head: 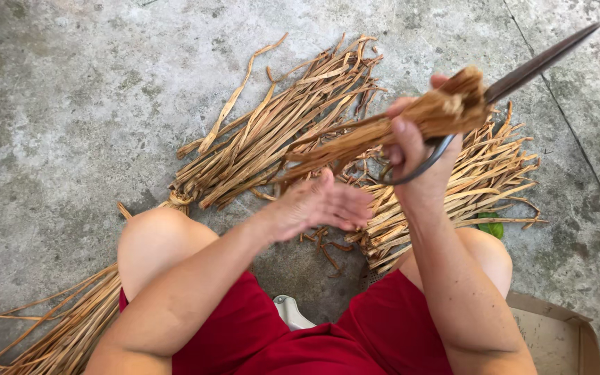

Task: The person sits on a small stool and uses scissors to cut long dried plant strips into shorter pieces. They repeatedly pick up bundles of strips, cut them, and drop the pieces onto the floor.

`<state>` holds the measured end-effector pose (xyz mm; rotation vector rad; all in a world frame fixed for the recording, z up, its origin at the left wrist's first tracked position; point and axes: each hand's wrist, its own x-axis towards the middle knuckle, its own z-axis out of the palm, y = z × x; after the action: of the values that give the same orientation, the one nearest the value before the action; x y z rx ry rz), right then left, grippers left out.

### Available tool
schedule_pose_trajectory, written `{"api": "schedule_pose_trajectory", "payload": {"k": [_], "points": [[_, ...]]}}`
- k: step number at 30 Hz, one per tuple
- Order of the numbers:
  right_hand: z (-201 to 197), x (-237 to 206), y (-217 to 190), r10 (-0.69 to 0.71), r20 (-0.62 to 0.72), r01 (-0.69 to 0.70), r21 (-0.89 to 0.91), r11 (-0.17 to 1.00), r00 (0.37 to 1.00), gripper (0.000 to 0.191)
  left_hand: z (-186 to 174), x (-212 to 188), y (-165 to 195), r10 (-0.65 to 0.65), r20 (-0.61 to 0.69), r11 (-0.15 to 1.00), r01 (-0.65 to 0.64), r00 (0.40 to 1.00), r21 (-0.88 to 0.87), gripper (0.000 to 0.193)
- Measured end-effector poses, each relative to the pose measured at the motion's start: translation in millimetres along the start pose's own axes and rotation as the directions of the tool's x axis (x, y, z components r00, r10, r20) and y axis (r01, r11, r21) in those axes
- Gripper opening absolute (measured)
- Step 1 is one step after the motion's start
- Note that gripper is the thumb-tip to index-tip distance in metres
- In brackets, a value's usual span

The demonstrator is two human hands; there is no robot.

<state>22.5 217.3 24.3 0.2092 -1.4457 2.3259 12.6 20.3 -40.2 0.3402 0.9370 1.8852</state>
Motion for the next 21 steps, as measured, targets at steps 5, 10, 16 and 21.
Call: {"api": "schedule_pose_trajectory", "payload": {"k": [5, 10, 16, 21], "points": [[15.2, -37.0, 5.0, 0.011, 0.222, 0.027, -0.167, 0.986, 0.975, 0.060, 2.2, 21.2, 8.7, 0.239, -0.231, 0.843, -0.319, 0.943, -0.433, 0.080], [10.4, -53.2, 20.3, 0.080, 0.403, -0.043, -0.100, 0.994, 0.912, 0.060, -50.9, 4.1, 60.9, 0.509, -0.506, 0.658, -0.694, 0.696, -0.293, 0.041], [-20.2, -75.6, 48.3, 0.380, 0.409, -0.341, -0.169, 0.925, 0.830, 0.060, -98.1, -30.3, 119.8, 0.608, -0.638, 0.598, -0.801, 0.472, -0.024, 0.039], [-43.7, -93.5, 72.2, 0.644, 0.325, -0.679, -0.006, 0.734, 0.693, 0.060, -115.9, -61.1, 145.4, 0.652, -0.636, 0.579, -0.813, 0.413, 0.066, 0.038]]}}
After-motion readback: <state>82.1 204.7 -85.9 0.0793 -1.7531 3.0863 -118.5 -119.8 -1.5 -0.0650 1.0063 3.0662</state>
